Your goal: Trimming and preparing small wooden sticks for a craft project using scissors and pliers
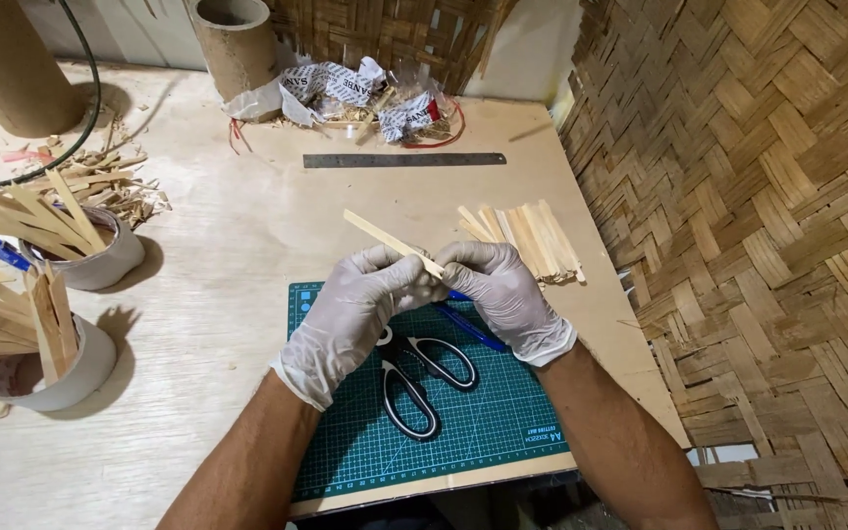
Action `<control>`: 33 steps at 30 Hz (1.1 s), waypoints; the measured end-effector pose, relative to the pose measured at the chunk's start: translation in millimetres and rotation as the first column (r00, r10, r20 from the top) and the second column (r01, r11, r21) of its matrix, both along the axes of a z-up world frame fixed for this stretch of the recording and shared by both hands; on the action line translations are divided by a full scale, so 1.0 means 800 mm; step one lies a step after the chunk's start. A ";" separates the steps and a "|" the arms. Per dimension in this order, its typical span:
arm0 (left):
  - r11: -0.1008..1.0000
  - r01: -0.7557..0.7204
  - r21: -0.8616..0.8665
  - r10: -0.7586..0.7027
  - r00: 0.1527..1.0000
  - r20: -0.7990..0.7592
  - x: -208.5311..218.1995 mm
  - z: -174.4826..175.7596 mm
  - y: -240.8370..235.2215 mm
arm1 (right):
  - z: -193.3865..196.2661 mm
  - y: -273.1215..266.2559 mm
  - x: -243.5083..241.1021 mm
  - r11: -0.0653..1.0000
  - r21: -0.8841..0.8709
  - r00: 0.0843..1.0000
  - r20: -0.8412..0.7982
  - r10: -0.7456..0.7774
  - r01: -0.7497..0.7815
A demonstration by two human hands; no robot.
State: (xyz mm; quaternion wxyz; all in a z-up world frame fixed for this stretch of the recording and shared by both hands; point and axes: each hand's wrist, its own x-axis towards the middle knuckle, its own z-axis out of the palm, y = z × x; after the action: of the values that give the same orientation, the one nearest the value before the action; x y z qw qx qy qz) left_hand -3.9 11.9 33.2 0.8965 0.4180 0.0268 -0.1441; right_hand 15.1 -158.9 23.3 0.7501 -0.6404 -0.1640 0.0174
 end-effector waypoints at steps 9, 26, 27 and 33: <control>0.991 0.048 0.124 -0.037 0.995 -0.096 0.001 0.003 -0.002 | 0.012 -0.008 -0.002 0.990 -0.143 0.999 0.035 0.011 -0.006; 0.769 -0.092 0.633 -0.006 0.988 0.151 0.004 0.011 0.008 | 0.013 -0.012 0.001 0.793 -0.539 0.919 0.388 -0.064 0.283; 0.779 -0.131 0.613 0.020 0.983 0.184 0.004 0.013 0.008 | 0.013 -0.012 0.002 0.809 -0.531 0.942 0.328 -0.077 0.251; 0.925 -0.232 0.302 0.252 0.967 -0.028 0.003 0.032 0.026 | 0.056 -0.033 0.004 0.258 -0.965 0.999 -0.041 0.003 -0.040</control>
State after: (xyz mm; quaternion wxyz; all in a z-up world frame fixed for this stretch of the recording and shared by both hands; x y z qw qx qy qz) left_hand -1.4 32.9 59.1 0.8333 0.5360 0.1291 -0.0404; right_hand 17.9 -185.4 68.3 0.2069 -0.9621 -0.1167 0.1336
